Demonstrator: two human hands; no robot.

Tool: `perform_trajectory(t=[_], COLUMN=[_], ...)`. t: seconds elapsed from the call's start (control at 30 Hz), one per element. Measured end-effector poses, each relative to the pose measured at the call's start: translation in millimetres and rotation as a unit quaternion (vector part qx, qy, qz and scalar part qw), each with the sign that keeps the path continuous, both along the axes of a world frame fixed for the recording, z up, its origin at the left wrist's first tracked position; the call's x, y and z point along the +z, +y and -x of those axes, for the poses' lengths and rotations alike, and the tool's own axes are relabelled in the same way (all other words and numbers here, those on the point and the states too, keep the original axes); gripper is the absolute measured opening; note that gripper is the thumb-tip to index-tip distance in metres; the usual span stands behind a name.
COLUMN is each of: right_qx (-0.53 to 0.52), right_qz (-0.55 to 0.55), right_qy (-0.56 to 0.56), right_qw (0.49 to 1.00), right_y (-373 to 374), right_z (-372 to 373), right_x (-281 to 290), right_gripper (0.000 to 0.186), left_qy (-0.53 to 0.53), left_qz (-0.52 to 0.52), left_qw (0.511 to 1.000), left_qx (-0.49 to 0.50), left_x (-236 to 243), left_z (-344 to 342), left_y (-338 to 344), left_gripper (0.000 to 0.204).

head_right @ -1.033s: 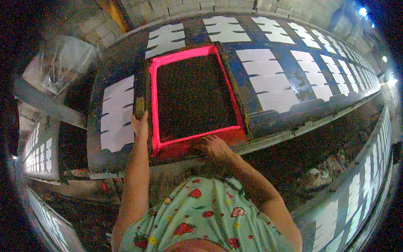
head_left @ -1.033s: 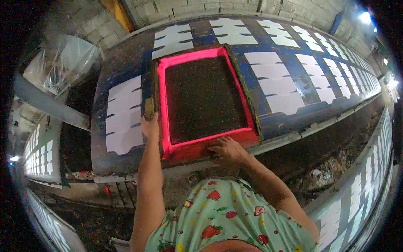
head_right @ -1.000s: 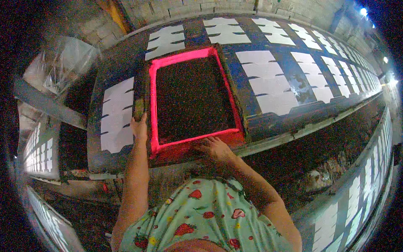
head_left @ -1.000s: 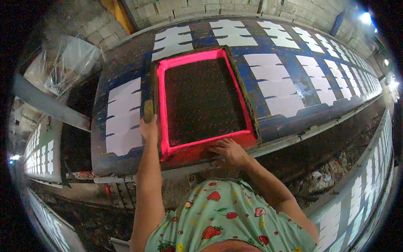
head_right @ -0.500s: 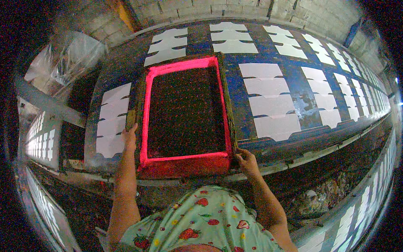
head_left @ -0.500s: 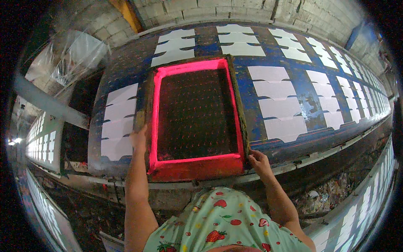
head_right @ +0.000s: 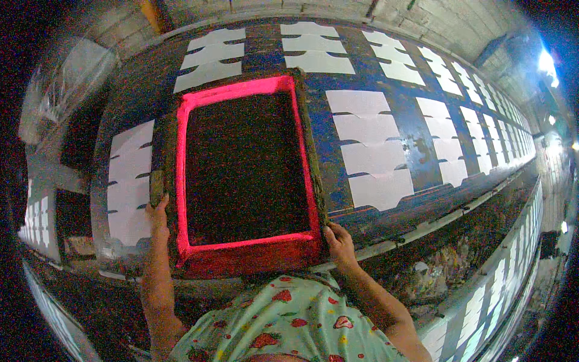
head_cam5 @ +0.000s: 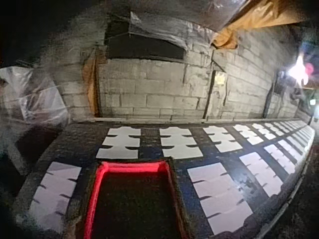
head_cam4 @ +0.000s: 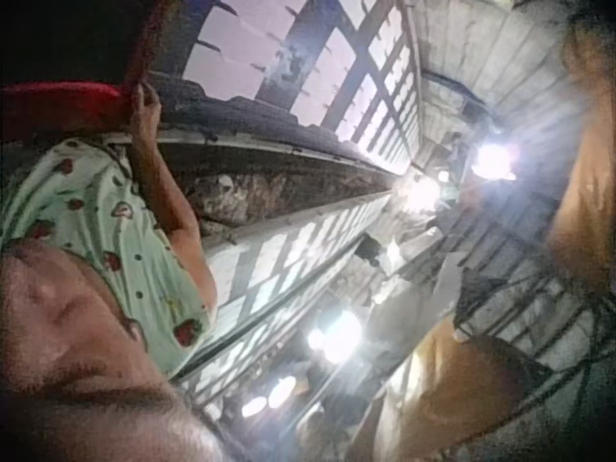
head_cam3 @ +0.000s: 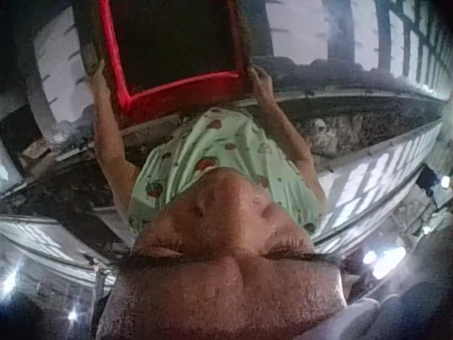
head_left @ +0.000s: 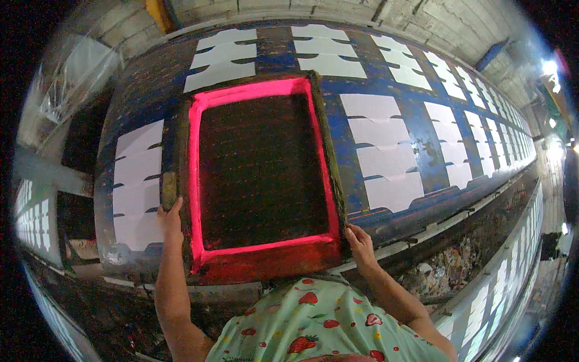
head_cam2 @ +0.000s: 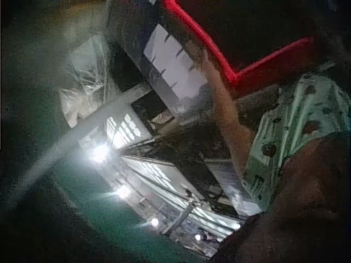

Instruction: The person uses a squeegee to pull pink ink across a screen-printing frame placed over white paper sheets on a workbench. The person repeatedly repositions the frame and pulls the squeegee to transfer ink onto the paper.

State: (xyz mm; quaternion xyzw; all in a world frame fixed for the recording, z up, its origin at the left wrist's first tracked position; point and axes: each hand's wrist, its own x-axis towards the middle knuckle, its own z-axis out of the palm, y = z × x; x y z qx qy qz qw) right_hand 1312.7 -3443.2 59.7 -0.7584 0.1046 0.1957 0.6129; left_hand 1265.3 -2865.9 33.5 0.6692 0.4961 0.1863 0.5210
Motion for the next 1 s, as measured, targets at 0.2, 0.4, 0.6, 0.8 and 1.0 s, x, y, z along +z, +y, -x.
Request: perform_trajectory(t=[0.2, 0.4, 0.6, 0.8, 1.0], right_qx=[0.003, -0.033, -0.059, -0.064, -0.08], right_qz=[0.044, 0.103, 0.161, 0.189, 0.165], right_qy=[-0.099, -0.107, -0.118, -0.141, -0.072], right_qw=[0.994, 0.988, 0.978, 0.97, 0.98], right_y=[-9.6, -74.9, -190.4, -322.1, -422.4], right_z=[-2.8, -43.4, -103.4, -144.0, -173.0], right_x=[29.9, 14.8, 4.5, -17.3, -40.4], right_gripper=[0.048, 0.048, 0.046, 0.047, 0.044], left_qy=[-0.115, -0.116, -0.197, -0.105, -0.115], left_qz=[0.116, 0.065, 0.085, 0.003, 0.02], left_qw=[0.987, 0.991, 0.976, 0.994, 0.993], left_qx=[-0.006, -0.031, -0.042, -0.01, 0.0], left_x=[21.3, 39.7, 30.6, 10.9, 8.0], left_z=[-9.8, -49.9, -107.6, -151.0, -169.0], left_y=[-1.8, -74.3, -202.8, -340.0, -447.1], left_gripper=[0.071, 0.057, 0.046, 0.075, 0.075])
